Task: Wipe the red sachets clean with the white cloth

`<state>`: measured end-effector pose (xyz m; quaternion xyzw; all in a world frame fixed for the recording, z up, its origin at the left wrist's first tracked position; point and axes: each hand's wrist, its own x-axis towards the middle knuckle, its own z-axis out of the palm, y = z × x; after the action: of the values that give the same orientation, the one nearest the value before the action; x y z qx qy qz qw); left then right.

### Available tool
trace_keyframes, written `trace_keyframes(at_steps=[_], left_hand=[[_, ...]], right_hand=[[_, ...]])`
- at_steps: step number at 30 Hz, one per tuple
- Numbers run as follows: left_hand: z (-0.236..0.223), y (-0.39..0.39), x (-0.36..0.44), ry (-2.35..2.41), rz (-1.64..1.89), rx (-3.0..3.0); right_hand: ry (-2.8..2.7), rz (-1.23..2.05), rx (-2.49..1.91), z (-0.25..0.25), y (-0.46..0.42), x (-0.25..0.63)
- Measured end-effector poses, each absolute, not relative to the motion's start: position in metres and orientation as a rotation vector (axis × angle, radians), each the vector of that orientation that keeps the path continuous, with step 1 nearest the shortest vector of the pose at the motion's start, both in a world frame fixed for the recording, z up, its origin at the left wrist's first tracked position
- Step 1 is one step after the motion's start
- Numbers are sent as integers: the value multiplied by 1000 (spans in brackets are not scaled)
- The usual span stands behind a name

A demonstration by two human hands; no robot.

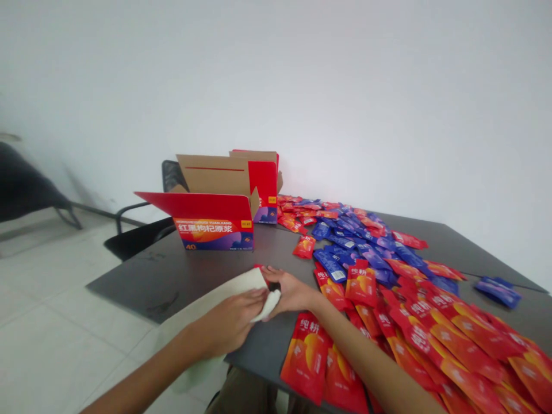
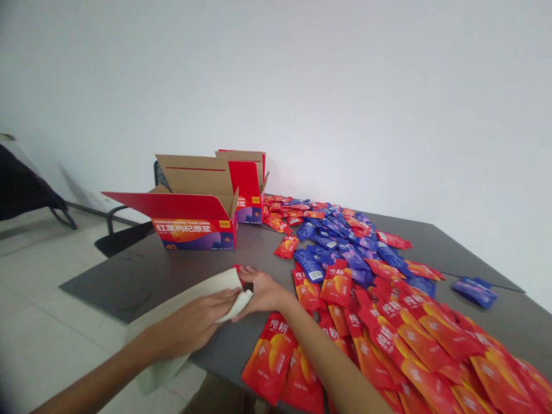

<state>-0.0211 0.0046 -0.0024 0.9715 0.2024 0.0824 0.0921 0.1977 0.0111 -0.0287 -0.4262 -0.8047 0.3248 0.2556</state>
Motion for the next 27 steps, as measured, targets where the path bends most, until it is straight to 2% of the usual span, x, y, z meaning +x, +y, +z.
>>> trace_keyframes(at_steps=[6, 12, 18, 23, 27], left_hand=[[-3, 23, -21, 854, 319, 2820], [-7, 4, -20, 577, 210, 2928], [-3, 21, -20, 796, 311, 2848], [-3, 7, -19, 583, 271, 2868], [-2, 17, -20, 749, 320, 2791]], right_hand=[[-2181, 870, -1141, -26, 9, 197], [-2227, 840, -1166, -28, 12, 197], [-2177, 849, -1143, -26, 9, 197], [-2217, 835, -1126, -27, 10, 197], [-2192, 822, -1149, -26, 8, 197]])
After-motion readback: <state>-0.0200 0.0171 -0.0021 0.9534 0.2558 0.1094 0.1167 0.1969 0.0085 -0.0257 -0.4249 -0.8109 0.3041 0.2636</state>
